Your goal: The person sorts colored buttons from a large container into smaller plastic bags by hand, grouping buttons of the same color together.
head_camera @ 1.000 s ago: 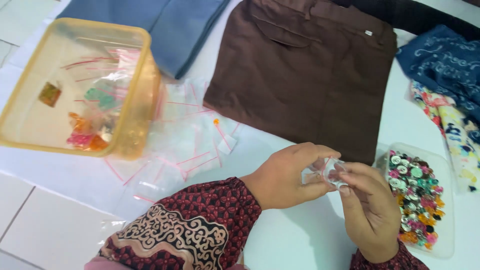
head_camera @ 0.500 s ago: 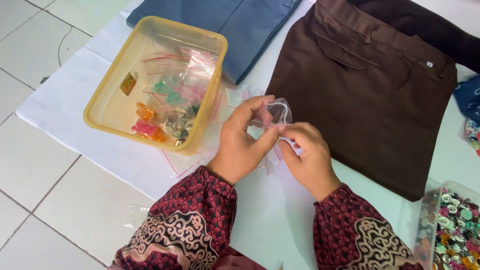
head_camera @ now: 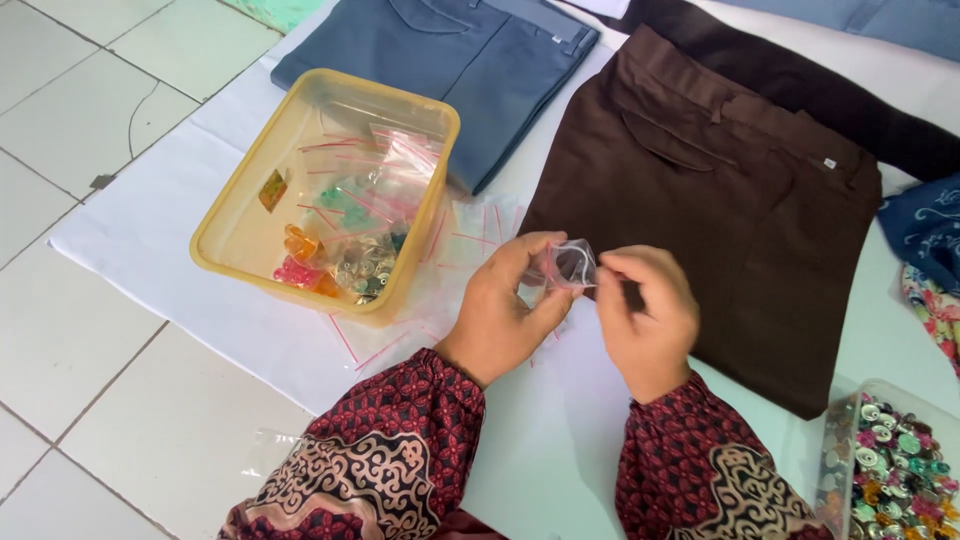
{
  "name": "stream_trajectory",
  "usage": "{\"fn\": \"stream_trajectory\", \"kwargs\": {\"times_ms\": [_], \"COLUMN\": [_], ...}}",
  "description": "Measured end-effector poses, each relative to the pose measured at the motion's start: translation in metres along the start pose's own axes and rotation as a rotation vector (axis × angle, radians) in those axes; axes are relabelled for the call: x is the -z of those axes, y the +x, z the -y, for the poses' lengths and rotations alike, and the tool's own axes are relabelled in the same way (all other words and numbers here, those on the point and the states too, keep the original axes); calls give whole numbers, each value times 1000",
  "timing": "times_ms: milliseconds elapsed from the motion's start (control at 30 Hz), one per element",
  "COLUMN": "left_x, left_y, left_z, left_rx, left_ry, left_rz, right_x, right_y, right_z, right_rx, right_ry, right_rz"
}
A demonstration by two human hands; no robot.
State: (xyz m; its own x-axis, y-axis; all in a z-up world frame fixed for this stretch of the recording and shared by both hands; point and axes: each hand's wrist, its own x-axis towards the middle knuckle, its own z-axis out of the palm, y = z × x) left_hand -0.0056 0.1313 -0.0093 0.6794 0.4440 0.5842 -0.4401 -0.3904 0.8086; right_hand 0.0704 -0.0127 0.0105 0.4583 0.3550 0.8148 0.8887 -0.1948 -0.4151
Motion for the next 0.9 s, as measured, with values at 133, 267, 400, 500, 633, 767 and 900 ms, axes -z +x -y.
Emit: {"fn": "stream_trajectory", "kwargs": {"times_ms": [133, 267, 400, 500, 633, 767, 900], "left_x": [-14, -40, -61, -79, -121, -142, -134], "left_y": [-12, -29, -33, -24, -25, -43, -48], "left_z": [-17, -25, -31, -51, -50, -44, -23], "left_rx": [-16, 4, 73, 288, 281, 398, 347], "left_ry": [21, -29, -156, -530, -555, -661, -706], "left_rz": [94, 184, 216, 380, 351, 419, 540], "right_x": [45, 62, 87, 111, 127, 135, 142], "right_y": [6, 1, -17, -42, -79, -100, -98], "right_z": [16, 28, 25, 27, 4, -10, -9], "right_rx": [68, 98, -12, -329, -555, -685, -697], "right_ry": [117, 110, 124, 238, 276, 225, 154], "right_rz": [-122, -50, -84, -119, -142, -79, -98]}}
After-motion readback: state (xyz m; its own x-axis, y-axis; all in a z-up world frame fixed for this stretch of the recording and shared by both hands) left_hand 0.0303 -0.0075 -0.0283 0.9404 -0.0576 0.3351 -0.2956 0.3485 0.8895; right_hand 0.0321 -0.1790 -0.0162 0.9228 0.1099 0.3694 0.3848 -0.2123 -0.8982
